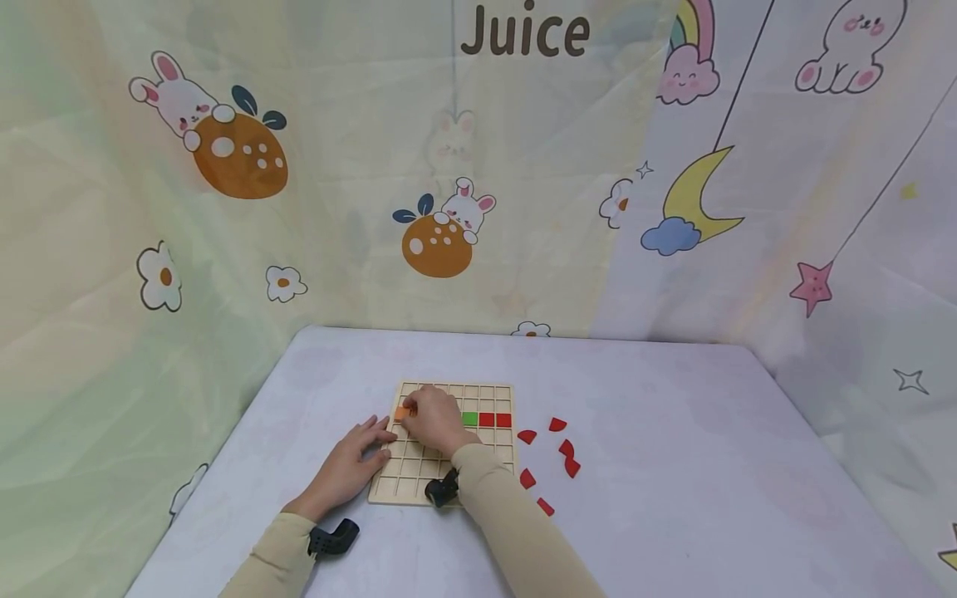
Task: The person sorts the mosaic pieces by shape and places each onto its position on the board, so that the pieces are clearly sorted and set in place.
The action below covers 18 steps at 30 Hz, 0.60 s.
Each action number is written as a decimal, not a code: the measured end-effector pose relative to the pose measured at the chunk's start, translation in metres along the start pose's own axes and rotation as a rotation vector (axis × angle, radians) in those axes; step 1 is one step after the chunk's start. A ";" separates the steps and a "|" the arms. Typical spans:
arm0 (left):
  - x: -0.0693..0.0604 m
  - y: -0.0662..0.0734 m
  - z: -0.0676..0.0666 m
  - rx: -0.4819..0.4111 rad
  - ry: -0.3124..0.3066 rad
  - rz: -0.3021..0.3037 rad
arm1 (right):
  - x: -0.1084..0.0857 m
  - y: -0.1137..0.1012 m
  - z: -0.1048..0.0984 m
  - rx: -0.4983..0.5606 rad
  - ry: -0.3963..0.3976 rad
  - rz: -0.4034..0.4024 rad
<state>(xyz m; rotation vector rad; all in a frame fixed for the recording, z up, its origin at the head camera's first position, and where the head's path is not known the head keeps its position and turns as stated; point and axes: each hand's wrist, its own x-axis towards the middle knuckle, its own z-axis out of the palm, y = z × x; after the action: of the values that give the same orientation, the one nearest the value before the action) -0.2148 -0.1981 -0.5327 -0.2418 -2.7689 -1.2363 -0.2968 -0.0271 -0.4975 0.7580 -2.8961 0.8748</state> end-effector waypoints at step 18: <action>-0.001 0.003 -0.001 -0.004 -0.009 -0.028 | 0.000 0.000 0.003 -0.005 0.005 0.010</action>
<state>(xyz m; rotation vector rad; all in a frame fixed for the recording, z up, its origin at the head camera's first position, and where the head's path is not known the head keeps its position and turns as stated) -0.2135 -0.1968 -0.5302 -0.2093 -2.7872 -1.2499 -0.2969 -0.0282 -0.4999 0.7407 -2.8996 0.8684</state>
